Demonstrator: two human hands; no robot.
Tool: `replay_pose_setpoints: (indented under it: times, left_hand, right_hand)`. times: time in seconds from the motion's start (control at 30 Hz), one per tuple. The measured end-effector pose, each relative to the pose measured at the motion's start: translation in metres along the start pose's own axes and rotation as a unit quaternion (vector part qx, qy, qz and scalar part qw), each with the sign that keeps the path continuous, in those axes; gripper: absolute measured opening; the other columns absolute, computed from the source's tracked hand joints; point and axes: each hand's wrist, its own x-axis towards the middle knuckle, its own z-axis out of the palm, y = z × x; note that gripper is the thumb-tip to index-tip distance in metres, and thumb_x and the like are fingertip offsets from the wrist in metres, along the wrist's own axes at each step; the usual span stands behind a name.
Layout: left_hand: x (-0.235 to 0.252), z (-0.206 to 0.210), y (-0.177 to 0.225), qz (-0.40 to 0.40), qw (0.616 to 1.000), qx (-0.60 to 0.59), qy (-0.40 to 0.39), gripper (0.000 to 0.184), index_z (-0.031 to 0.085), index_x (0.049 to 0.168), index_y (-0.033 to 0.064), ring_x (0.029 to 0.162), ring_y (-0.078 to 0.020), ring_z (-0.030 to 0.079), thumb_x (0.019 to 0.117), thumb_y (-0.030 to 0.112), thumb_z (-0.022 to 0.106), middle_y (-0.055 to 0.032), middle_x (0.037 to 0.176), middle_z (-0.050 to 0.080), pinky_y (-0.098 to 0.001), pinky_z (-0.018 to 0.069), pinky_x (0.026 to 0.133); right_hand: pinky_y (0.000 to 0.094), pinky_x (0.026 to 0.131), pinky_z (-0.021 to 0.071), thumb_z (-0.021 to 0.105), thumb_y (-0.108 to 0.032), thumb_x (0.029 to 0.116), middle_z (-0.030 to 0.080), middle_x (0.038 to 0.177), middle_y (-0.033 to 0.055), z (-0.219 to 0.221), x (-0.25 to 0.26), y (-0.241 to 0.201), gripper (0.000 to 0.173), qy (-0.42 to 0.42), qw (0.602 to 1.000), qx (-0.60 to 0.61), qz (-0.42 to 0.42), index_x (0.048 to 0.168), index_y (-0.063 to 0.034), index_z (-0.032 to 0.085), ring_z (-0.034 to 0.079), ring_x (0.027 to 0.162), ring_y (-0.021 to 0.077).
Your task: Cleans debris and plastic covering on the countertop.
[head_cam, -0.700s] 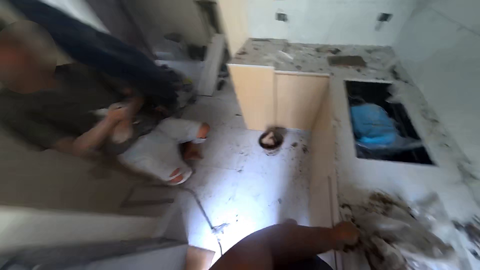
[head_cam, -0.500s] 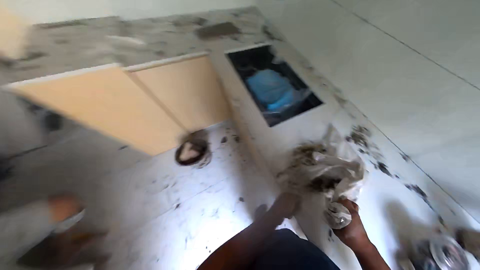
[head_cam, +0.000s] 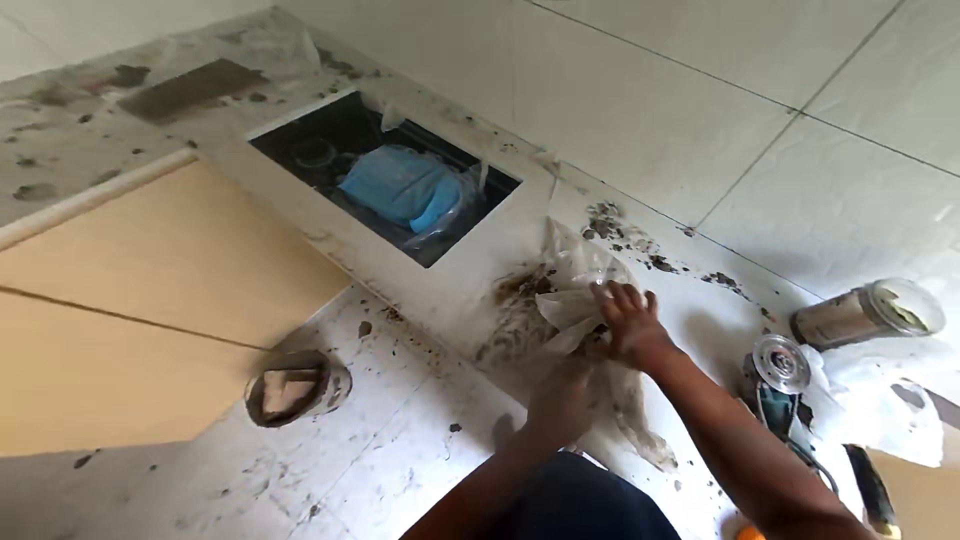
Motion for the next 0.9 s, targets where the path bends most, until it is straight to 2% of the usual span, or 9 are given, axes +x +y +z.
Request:
replay_pose_setpoints:
  times: [0.07, 0.17, 0.3, 0.47, 0.6, 0.67, 0.73, 0.83, 0.9]
  left_hand:
    - [-0.003, 0.006, 0.009, 0.038, 0.999, 0.018, -0.025, 0.061, 0.051, 0.15, 0.0125, 0.149, -0.0298, 0.038, 0.0988, 0.045, 0.06, -0.0105, 0.158, 0.046, -0.0485, 0.0337, 0.119]
    - [-0.006, 0.016, -0.001, 0.071, 0.997, 0.006, -0.009, 0.055, 0.06, 0.141, 0.0107, 0.145, -0.029, 0.043, 0.098, 0.045, 0.06, -0.01, 0.151, 0.053, -0.0463, 0.0362, 0.118]
    - [-0.009, 0.02, -0.02, 0.043, 0.999, -0.015, 0.005, 0.054, 0.06, 0.14, 0.0096, 0.143, -0.0271, 0.045, 0.0995, 0.045, 0.059, -0.0096, 0.149, 0.055, -0.0436, 0.0377, 0.117]
    - [0.005, 0.004, -0.008, 0.033, 0.999, 0.016, -0.009, 0.069, 0.05, 0.151, 0.013, 0.148, -0.031, 0.037, 0.0945, 0.048, 0.066, -0.0113, 0.158, 0.044, -0.0476, 0.0345, 0.119]
    - [0.019, 0.018, 0.004, 0.076, 0.99, 0.104, -0.049, 0.089, 0.032, 0.162, 0.0212, 0.151, -0.0413, 0.029, 0.0867, 0.037, 0.077, -0.0175, 0.167, 0.027, -0.0575, 0.0334, 0.116]
    - [0.022, 0.026, 0.008, 0.083, 0.99, 0.108, -0.04, 0.095, 0.024, 0.165, 0.0213, 0.152, -0.0424, 0.026, 0.0862, 0.03, 0.077, -0.0198, 0.168, 0.021, -0.0572, 0.031, 0.118]
    - [0.023, 0.02, 0.015, 0.075, 0.993, 0.087, -0.015, 0.1, 0.017, 0.166, 0.0173, 0.155, -0.0417, 0.018, 0.0872, 0.036, 0.076, -0.0227, 0.17, 0.014, -0.0552, 0.0205, 0.124]
    - [0.033, -0.008, 0.031, 0.081, 0.992, 0.028, 0.092, 0.109, 0.024, 0.162, 0.0006, 0.156, -0.0445, 0.016, 0.0814, 0.05, 0.08, -0.0304, 0.166, 0.017, -0.057, 0.0144, 0.126]
    - [0.053, -0.02, 0.026, 0.109, 0.981, -0.023, 0.159, 0.101, 0.039, 0.153, -0.0054, 0.153, -0.0437, 0.025, 0.0801, 0.05, 0.08, -0.0305, 0.161, 0.032, -0.0552, 0.0164, 0.126]
  right_hand:
    - [0.0757, 0.117, 0.0156, 0.068, -0.023, 0.0954, 0.055, 0.146, 0.0225, 0.006, 0.021, 0.015, 0.066, -0.02, 0.999, -0.039, 0.017, 0.157, -0.017, 0.044, 0.042, 0.142, 0.0455]
    - [0.0679, 0.107, 0.0401, 0.06, -0.018, 0.1002, 0.068, 0.123, 0.0232, -0.033, -0.004, 0.051, 0.031, 0.02, 0.986, -0.036, 0.163, 0.128, -0.0056, 0.066, 0.061, 0.121, 0.0439]
    - [0.0724, 0.095, 0.0459, 0.051, -0.026, 0.1038, 0.066, 0.122, 0.0313, -0.064, -0.067, 0.105, 0.038, 0.068, 0.929, 0.001, 0.363, 0.132, -0.0027, 0.061, 0.062, 0.117, 0.0514]
    - [0.0678, 0.101, 0.0447, 0.046, -0.023, 0.1068, 0.065, 0.128, 0.0291, -0.061, -0.099, 0.127, 0.039, 0.105, 0.898, 0.039, 0.426, 0.138, -0.0037, 0.059, 0.06, 0.124, 0.048]
    - [0.061, 0.101, 0.0467, 0.043, -0.016, 0.1074, 0.066, 0.123, 0.0283, -0.051, -0.107, 0.128, 0.037, 0.2, 0.902, 0.161, 0.348, 0.134, 0.0006, 0.061, 0.063, 0.117, 0.0407]
    - [0.0386, 0.098, 0.0512, 0.035, -0.01, 0.1058, 0.066, 0.12, 0.0209, -0.031, -0.105, 0.129, 0.039, 0.306, 0.879, 0.302, 0.204, 0.13, 0.0075, 0.06, 0.064, 0.109, 0.0189]
    - [0.0271, 0.1, 0.052, 0.03, -0.009, 0.1031, 0.066, 0.123, 0.0138, -0.013, -0.097, 0.109, 0.044, 0.331, 0.834, 0.433, 0.088, 0.133, 0.0114, 0.055, 0.063, 0.109, 0.0054]
    - [0.0242, 0.092, 0.0551, 0.036, -0.008, 0.0983, 0.069, 0.107, 0.0013, 0.005, -0.08, 0.057, 0.037, 0.304, 0.799, 0.518, -0.007, 0.122, 0.009, 0.059, 0.064, 0.097, -0.0018]
    - [0.0224, 0.092, 0.0549, 0.044, -0.008, 0.096, 0.071, 0.107, 0.0045, 0.015, -0.071, 0.026, 0.035, 0.263, 0.814, 0.515, -0.052, 0.121, 0.0103, 0.061, 0.065, 0.097, -0.0013]
